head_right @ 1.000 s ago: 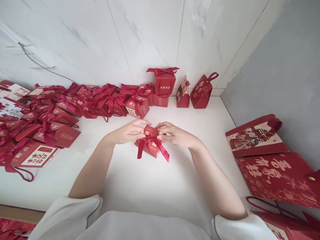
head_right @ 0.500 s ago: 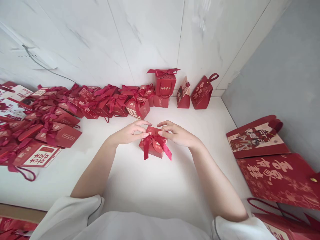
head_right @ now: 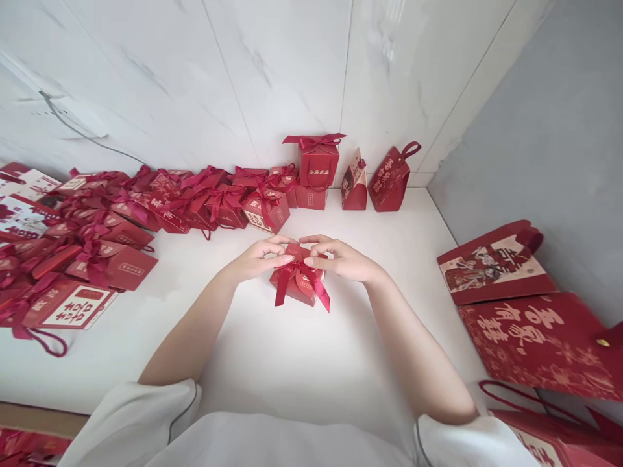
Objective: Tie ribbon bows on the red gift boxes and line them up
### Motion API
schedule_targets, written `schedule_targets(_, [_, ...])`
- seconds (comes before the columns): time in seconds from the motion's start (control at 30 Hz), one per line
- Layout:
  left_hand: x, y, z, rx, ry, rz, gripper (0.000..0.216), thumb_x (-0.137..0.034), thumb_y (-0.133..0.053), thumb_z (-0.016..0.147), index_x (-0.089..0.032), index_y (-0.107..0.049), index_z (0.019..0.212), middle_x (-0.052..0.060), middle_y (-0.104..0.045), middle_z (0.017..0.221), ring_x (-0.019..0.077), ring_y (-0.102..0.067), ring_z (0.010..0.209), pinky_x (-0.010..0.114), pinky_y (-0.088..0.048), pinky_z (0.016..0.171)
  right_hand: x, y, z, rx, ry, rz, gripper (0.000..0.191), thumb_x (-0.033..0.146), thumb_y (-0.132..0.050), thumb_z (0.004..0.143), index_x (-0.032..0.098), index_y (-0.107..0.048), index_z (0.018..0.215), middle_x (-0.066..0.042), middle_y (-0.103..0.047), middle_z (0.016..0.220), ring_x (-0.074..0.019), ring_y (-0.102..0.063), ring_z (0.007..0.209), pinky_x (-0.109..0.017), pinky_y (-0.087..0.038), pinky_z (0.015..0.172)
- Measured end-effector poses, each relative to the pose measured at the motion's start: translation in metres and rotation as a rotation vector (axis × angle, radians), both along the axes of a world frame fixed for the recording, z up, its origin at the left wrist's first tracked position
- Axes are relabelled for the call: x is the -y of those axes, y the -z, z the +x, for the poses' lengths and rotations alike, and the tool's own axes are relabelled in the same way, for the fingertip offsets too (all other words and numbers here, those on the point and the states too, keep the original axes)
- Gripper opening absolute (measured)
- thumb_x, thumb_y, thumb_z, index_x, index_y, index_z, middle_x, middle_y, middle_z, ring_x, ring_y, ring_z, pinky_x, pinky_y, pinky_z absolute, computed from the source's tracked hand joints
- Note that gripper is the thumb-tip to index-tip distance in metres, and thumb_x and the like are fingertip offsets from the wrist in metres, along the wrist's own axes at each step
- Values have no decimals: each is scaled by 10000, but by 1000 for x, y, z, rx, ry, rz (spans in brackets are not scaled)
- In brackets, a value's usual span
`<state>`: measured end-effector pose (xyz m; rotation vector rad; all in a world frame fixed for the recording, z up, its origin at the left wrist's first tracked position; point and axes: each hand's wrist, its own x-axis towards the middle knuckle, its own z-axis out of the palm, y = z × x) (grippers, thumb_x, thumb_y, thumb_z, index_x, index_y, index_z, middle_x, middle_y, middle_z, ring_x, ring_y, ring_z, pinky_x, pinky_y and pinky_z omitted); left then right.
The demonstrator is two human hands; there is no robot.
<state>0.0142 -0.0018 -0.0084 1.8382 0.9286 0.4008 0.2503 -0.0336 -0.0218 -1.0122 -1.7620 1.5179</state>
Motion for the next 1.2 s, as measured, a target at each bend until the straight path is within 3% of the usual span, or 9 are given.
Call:
schedule_targets(0.17, [-5,2,-6,26,70,-90,380,-527,-581,817,-180,-697,712,59,-499,1351,236,-508,1219,378,-363,1059,-6,11,5,-96,-42,-28,347,553,-621,825,234,-725,736,-23,-415,1467,-291,-276,1403,-438,-286,1100])
schedule_targets(0.4, [-9,4,-11,8,131,-44,369,-497,-594,816,-168,-659,663,54,-481,1368,247,-509,1217,386,-369,1056,-9,19,8,-93,-57,-69,316,506,-633,835,214,-680,724,-23,-394,1465,-282,-381,1334,-445,-312,1076])
schedule_targets(0.53, [-9,0,-12,-50,154,45,363,-479,-567,837,-173,-654,661,52,-477,1370,243,-492,1233,379,-375,1048,-8,15,12,0,-53,-90,333,510,-581,868,207,-659,754,-39,-423,1405,-254,-408,1297,-437,-292,1090])
schedule_targets(0.83, [-7,-9,-12,-107,184,178,315,-423,-544,859,-186,-683,705,45,-487,1375,237,-479,1240,369,-393,1028,-2,-2,11,143,-72,26,395,550,-514,890,215,-643,725,-60,-488,1256,-247,-345,1327,-405,-306,1089])
schedule_targets(1.07, [-5,-7,-9,-124,171,100,348,-483,-545,846,-191,-683,719,41,-458,1406,251,-465,1255,360,-448,957,2,-4,6,290,-18,32,393,564,-524,875,231,-669,725,-42,-495,1316,-286,-302,1364,-445,-273,1103])
schedule_targets(1.2, [-7,-5,-11,-109,185,115,353,-484,-561,837,-189,-667,675,33,-462,1407,253,-438,1286,384,-370,1058,1,-2,5,261,-57,45,393,565,-524,877,227,-668,738,-47,-506,1295,-278,-359,1328,-433,-317,1076])
